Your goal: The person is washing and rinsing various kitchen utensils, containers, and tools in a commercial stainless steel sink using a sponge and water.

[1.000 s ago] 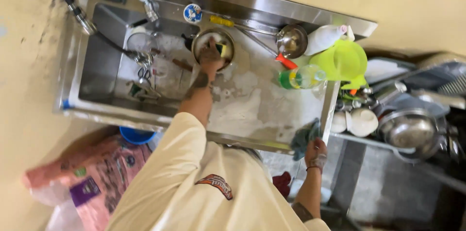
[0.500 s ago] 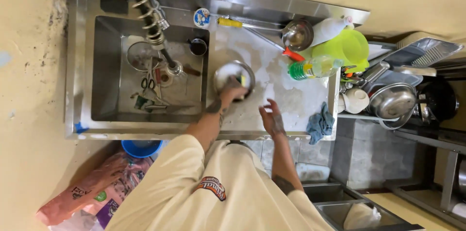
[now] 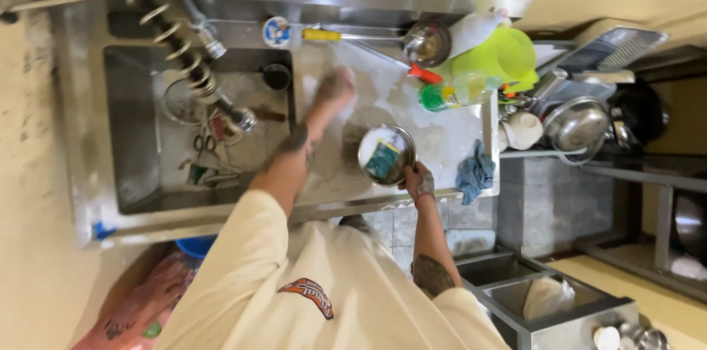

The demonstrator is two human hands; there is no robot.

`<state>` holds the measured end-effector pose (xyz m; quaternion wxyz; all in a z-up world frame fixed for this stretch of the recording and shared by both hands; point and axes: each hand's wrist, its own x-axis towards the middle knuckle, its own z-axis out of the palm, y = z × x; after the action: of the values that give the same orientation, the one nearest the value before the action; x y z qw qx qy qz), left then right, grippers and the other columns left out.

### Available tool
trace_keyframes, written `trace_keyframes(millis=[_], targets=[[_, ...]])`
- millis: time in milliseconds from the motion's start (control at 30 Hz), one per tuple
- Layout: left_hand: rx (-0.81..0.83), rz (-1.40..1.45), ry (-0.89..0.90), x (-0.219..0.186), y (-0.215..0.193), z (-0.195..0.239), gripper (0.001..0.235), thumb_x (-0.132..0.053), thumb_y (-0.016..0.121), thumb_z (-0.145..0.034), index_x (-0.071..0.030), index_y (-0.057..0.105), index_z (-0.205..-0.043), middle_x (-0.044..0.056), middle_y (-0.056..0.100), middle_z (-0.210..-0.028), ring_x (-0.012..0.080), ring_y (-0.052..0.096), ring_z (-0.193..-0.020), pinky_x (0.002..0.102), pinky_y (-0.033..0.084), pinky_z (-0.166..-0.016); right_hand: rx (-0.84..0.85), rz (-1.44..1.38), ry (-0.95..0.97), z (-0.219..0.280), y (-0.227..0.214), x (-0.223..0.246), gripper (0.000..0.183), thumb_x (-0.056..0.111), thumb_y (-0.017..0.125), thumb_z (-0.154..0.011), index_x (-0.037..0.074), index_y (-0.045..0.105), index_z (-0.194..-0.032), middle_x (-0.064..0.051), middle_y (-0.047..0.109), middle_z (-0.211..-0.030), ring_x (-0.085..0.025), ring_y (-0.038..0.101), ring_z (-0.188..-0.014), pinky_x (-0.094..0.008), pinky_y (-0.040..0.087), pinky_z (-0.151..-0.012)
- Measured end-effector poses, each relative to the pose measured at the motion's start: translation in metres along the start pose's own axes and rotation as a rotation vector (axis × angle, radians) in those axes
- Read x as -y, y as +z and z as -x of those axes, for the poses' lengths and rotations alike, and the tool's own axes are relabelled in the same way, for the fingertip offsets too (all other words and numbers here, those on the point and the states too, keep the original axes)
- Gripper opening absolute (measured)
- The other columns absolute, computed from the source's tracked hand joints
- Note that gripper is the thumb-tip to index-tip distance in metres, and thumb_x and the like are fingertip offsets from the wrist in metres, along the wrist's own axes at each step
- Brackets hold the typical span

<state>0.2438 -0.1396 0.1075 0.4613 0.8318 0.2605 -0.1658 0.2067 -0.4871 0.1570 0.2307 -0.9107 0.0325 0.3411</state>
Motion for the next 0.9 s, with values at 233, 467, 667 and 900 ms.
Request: trace_keyframes(millis=[233,467,667,900], targets=[[-0.569,-0.512,0.255,0.051,-0.014,-0.105,0.06,-0.026,0.051,-0.1,-0.01,0.043,-0.157,0.011,0.05,-0.156,0.0336,0.038,-0.147,0.057,0.019,-0.124,-0.202,-0.06,0.167,0.037,-0.019,-0.022,0.051,0.047,0.06,-0.093,0.011,0.07,-0.128,-0.019,0.072,-0.122,-0.039,0.067,-0.118,-0.051,0.053,-0.103],[-1.624,-0.855,0.607,0.07,0.052,-0.04,0.026,-0.024,0.06,-0.088,-0.014,0.077,-0.104,0.009,0.052,-0.064,0.0247,0.052,-0.049,0.037,0.049,-0.048,-0.294,-0.603,0.198,-0.018,-0.01,-0.13,0.037,0.023,0.073,-0.089,-0.001,0.067,-0.116,-0.028,0.065,-0.109,-0.044,0.073,-0.088,-0.05,0.067,-0.066],[-0.03,-0.086,0.023,0.092,0.02,0.088,0.054,-0.041,0.055,-0.095,-0.02,0.051,-0.144,0.015,0.071,-0.126,0.0335,0.068,-0.12,0.049,0.054,-0.098,-0.702,0.146,-0.066,-0.022,-0.064,-0.132,0.038,0.017,0.065,-0.084,0.01,0.068,-0.121,-0.019,0.064,-0.11,-0.036,0.074,-0.088,-0.043,0.065,-0.073],[0.027,0.13,-0.303,0.142,-0.017,0.257,0.057,-0.059,0.048,-0.097,-0.028,0.049,-0.145,0.01,0.068,-0.128,0.0295,0.067,-0.12,0.046,0.054,-0.096,-0.744,0.08,-0.551,-0.008,-0.034,-0.002,0.056,0.0,0.074,-0.079,0.013,0.06,-0.131,-0.01,0.043,-0.121,-0.028,0.068,-0.093,-0.034,0.06,-0.082]])
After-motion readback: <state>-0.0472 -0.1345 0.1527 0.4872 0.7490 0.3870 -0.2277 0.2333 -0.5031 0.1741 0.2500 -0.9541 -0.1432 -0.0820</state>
